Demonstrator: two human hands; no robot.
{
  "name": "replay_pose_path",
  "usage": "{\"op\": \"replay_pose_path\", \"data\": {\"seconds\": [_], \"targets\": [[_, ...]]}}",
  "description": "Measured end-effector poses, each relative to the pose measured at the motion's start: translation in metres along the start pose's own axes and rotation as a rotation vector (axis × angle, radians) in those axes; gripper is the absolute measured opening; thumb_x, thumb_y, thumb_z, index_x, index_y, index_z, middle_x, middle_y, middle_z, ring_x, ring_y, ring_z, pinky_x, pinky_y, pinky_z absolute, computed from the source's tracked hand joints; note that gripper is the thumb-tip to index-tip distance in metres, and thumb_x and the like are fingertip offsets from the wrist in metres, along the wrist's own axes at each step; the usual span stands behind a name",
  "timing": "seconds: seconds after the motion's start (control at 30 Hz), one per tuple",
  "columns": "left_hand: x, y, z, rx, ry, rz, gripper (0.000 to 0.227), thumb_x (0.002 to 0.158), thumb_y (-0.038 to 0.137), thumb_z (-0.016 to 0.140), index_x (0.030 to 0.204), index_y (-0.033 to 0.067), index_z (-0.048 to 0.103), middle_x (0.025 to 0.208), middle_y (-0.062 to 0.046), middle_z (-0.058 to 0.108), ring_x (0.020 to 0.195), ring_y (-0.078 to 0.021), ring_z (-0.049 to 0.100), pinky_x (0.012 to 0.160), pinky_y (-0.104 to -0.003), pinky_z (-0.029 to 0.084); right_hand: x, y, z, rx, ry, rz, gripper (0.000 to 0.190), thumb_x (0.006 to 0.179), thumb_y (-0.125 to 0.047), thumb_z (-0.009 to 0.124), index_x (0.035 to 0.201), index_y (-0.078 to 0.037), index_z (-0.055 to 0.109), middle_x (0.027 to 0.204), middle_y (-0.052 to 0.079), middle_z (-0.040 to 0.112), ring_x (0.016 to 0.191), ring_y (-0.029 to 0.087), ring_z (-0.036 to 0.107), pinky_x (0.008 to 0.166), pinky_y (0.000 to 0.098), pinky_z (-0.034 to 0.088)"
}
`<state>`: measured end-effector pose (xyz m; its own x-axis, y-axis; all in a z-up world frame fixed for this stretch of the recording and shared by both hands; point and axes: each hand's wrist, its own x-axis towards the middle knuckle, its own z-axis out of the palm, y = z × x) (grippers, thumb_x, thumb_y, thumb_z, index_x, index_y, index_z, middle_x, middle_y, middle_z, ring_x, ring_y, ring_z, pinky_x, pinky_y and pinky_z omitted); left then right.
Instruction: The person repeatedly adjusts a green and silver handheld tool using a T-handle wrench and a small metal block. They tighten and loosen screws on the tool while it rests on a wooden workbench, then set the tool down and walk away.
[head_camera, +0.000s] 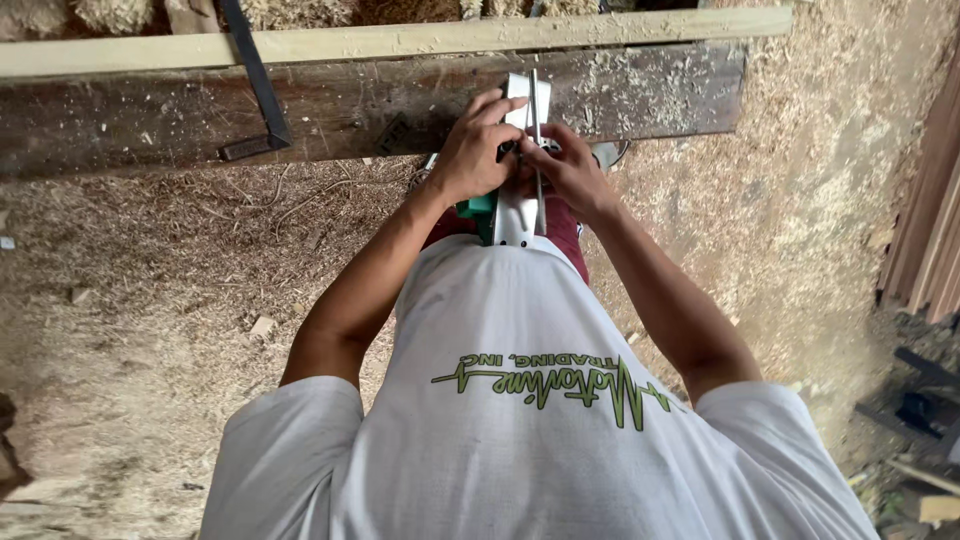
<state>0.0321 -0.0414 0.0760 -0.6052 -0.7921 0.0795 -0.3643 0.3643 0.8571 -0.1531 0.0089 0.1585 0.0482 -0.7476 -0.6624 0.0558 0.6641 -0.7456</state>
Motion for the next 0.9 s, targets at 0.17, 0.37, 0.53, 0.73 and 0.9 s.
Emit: {"op": "replay_pose_path", "data": {"seconds": [0.17, 0.37, 0.53, 0.73, 0.9], "targets": [[0.000, 0.003, -0.009, 0.001, 0.045, 0.059, 0.019, 0.083, 0.011, 0.080, 0.101, 0.0058, 0.078, 0.149, -0.012, 0.056, 0.145, -0.0385, 0.043, 0.121, -0.050, 0.039, -0.013, -0.011, -0.022, -0.154, 0.136, -0.313, 0.027, 0.112, -0.026, 0.057, 0.124, -0.003, 0.063, 0.087, 0.003, 0.064, 0.072, 0.010, 0.063, 0.061, 0.0303, 0.060], [0.008, 0.033, 0.003, 0.323, 0.139, 0.113, 0.024, 0.078, 0.020, 0.086, 0.083, 0.0002, 0.074, 0.135, -0.022, 0.058, 0.136, -0.0409, 0.043, 0.105, -0.054, 0.043, -0.014, -0.014, -0.069, 0.100, 0.216, -0.424, 0.024, 0.117, -0.019, 0.057, 0.132, -0.001, 0.062, 0.088, 0.004, 0.062, 0.072, 0.011, 0.060, 0.063, 0.0277, 0.054], [0.020, 0.044, -0.003, 0.494, -0.010, 0.180, 0.005, 0.075, 0.003, 0.072, 0.078, 0.0041, 0.075, 0.121, -0.013, 0.062, 0.125, -0.0308, 0.049, 0.099, -0.051, 0.045, -0.012, 0.007, -0.070, 0.402, 0.312, -0.232, 0.022, 0.109, -0.014, 0.053, 0.126, -0.002, 0.061, 0.084, 0.005, 0.066, 0.064, 0.013, 0.063, 0.057, 0.0299, 0.057], [0.028, 0.036, -0.011, 0.529, -0.201, 0.242, 0.011, 0.084, 0.002, 0.067, 0.075, 0.0046, 0.071, 0.098, -0.014, 0.063, 0.105, -0.0308, 0.056, 0.092, -0.047, 0.046, -0.015, 0.035, -0.074, 0.495, 0.327, -0.211, 0.019, 0.108, -0.013, 0.059, 0.123, -0.002, 0.062, 0.078, 0.004, 0.061, 0.064, 0.011, 0.061, 0.057, 0.0267, 0.054], [0.034, 0.040, -0.006, 0.588, -0.182, 0.299, 0.008, 0.085, 0.006, 0.068, 0.077, 0.0039, 0.070, 0.093, -0.012, 0.063, 0.100, -0.0305, 0.058, 0.089, -0.044, 0.049, -0.008, 0.056, -0.074, 0.348, 0.413, -0.165, 0.020, 0.107, -0.015, 0.059, 0.123, -0.003, 0.062, 0.078, 0.002, 0.061, 0.064, 0.010, 0.061, 0.057, 0.0260, 0.054]]}}
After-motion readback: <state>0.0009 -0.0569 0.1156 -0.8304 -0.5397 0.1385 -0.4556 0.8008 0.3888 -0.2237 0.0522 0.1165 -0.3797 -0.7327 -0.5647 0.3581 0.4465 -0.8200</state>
